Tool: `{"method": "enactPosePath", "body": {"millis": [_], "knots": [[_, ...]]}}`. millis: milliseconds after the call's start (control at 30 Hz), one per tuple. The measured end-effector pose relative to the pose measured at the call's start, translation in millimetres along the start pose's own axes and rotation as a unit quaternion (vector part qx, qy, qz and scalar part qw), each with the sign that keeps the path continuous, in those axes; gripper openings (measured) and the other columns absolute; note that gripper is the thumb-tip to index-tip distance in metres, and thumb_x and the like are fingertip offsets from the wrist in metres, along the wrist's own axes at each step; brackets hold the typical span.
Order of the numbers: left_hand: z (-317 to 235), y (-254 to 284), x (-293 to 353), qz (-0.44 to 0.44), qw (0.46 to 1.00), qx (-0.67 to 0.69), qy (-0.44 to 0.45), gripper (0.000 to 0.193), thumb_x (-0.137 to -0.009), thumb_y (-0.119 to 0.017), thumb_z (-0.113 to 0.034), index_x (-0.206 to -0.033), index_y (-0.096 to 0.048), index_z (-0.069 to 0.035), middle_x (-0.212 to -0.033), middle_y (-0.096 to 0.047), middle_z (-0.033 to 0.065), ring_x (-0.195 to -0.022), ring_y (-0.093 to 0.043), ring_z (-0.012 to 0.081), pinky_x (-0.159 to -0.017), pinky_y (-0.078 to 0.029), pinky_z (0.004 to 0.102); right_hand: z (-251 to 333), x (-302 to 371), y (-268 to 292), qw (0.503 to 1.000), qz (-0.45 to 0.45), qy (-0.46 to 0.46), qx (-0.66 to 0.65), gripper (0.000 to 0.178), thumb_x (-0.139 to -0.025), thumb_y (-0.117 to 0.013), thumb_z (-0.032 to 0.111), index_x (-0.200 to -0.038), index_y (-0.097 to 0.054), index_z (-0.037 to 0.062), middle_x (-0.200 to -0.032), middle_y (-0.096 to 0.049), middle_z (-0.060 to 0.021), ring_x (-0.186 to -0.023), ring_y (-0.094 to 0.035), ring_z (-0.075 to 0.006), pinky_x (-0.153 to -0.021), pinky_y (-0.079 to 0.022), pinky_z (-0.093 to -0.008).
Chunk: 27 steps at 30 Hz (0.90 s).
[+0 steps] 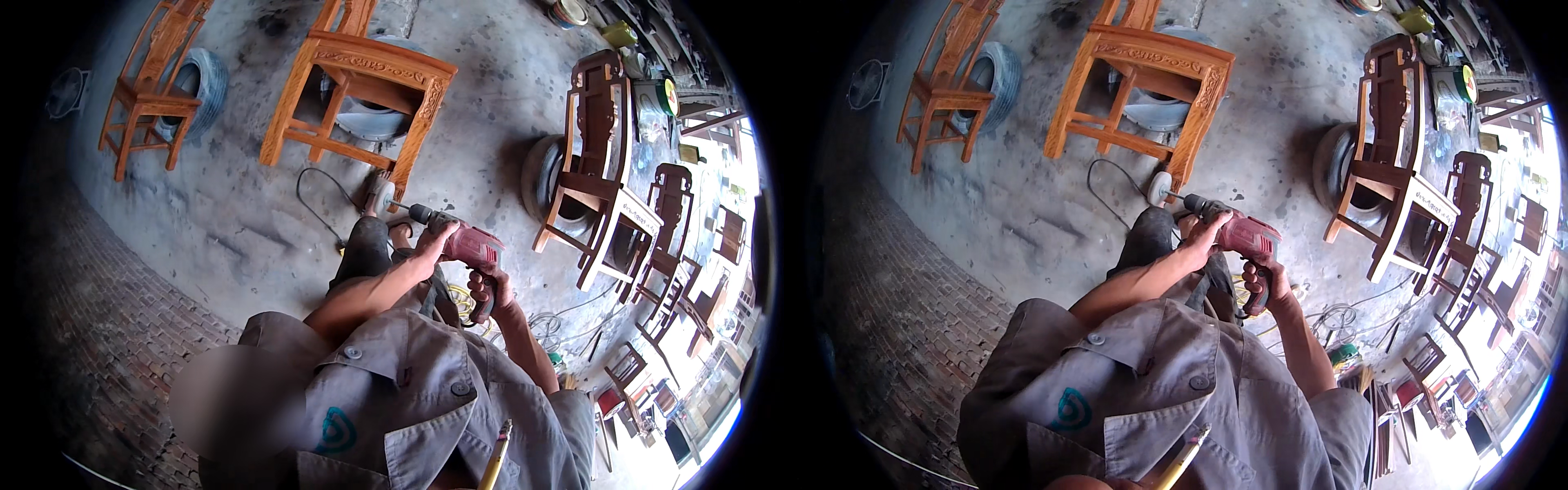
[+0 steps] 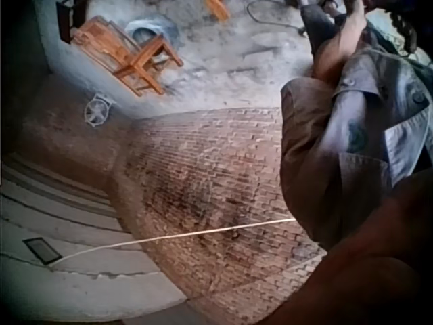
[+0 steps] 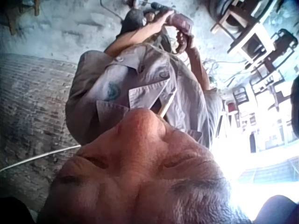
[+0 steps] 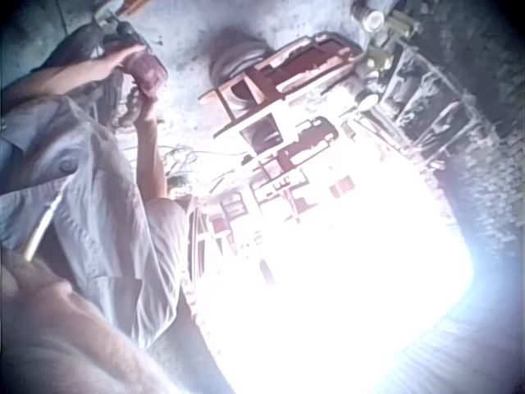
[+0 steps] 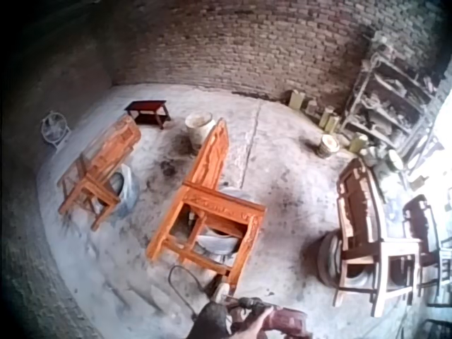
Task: The person uses a handheld electric sander to smooth the surfaces of a wooden chair. They move the sander along the legs, seat frame, and backrest, then set the tool down and walk away.
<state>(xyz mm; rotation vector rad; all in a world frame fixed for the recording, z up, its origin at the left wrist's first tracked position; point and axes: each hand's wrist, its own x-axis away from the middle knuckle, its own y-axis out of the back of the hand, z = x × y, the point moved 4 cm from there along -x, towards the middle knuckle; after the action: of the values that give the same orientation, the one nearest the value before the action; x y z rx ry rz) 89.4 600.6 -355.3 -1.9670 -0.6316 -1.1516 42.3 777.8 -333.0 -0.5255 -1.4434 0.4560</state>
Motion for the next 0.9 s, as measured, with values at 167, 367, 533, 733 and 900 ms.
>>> {"method": "enactPosePath", "body": {"millis": [167, 367, 533, 733, 900], "knots": [[22.8, 4.0, -42.7, 0.045, 0.998, 0.017, -0.031, 0.046, -0.086, -0.067, -0.046, -0.117, -0.064, -0.012, -0.111, -0.066, 0.0028, -0.1, -0.065, 0.0166, -0.086, -0.054, 0.0332, 8.5, 1.8, 0.7, 1.0, 0.004, 0.004, 0.008, 0.023, -0.086, -0.058, 0.02, -0.104, -0.052, 0.0071, -0.074, -0.048, -0.003, -0.058, -0.043, -0.0099, -0.039, -0.036, -0.0191], [-52.4, -33.1, -83.3, 0.056, 0.996, -0.013, -0.067, 0.051, -0.08, -0.074, -0.047, -0.112, -0.065, -0.009, -0.103, -0.069, 0.0052, -0.093, -0.067, 0.0172, -0.084, -0.055, 0.035, 65.2, -31.9, -22.1, 0.996, 0.028, 0.086, -0.025, 0.022, -0.087, -0.06, 0.022, -0.102, -0.054, 0.0072, -0.073, -0.051, -0.0031, -0.057, -0.045, -0.0103, -0.039, -0.037, -0.0201], [-108.6, -58.4, -102.3, 0.064, 0.995, -0.048, -0.055, 0.06, -0.076, -0.075, -0.051, -0.111, -0.065, -0.003, -0.103, -0.068, 0.0086, -0.094, -0.066, 0.0187, -0.084, -0.054, 0.0336, 109.3, -47.9, -53.5, 0.992, 0.031, 0.105, -0.06, 0.022, -0.088, -0.059, 0.021, -0.102, -0.053, 0.0058, -0.075, -0.051, -0.0035, -0.057, -0.045, -0.0102, -0.039, -0.038, -0.019], [-137.1, -67.2, -132.1, 0.064, 0.996, -0.048, -0.05, 0.045, -0.082, -0.07, -0.048, -0.11, -0.067, -0.012, -0.105, -0.069, 0.0038, -0.096, -0.067, 0.0167, -0.082, -0.055, 0.0327, 140.9, -63.2, -73.6, 0.993, 0.011, 0.117, -0.028, 0.025, -0.089, -0.06, 0.022, -0.105, -0.053, 0.0036, -0.075, -0.052, -0.0034, -0.057, -0.046, -0.0097, -0.039, -0.038, -0.0188], [-176.8, -80.9, -151.0, 0.082, 0.992, -0.084, -0.043, 0.036, -0.086, -0.067, -0.045, -0.107, -0.07, -0.015, -0.105, -0.07, 0.0028, -0.096, -0.067, 0.0155, -0.081, -0.056, 0.0326, 167.6, -80.3, -96.5, 0.988, 0.017, 0.147, -0.041, 0.029, -0.089, -0.06, 0.023, -0.107, -0.053, 0.0024, -0.075, -0.052, -0.0036, -0.057, -0.046, -0.0103, -0.039, -0.038, -0.0193]]}}
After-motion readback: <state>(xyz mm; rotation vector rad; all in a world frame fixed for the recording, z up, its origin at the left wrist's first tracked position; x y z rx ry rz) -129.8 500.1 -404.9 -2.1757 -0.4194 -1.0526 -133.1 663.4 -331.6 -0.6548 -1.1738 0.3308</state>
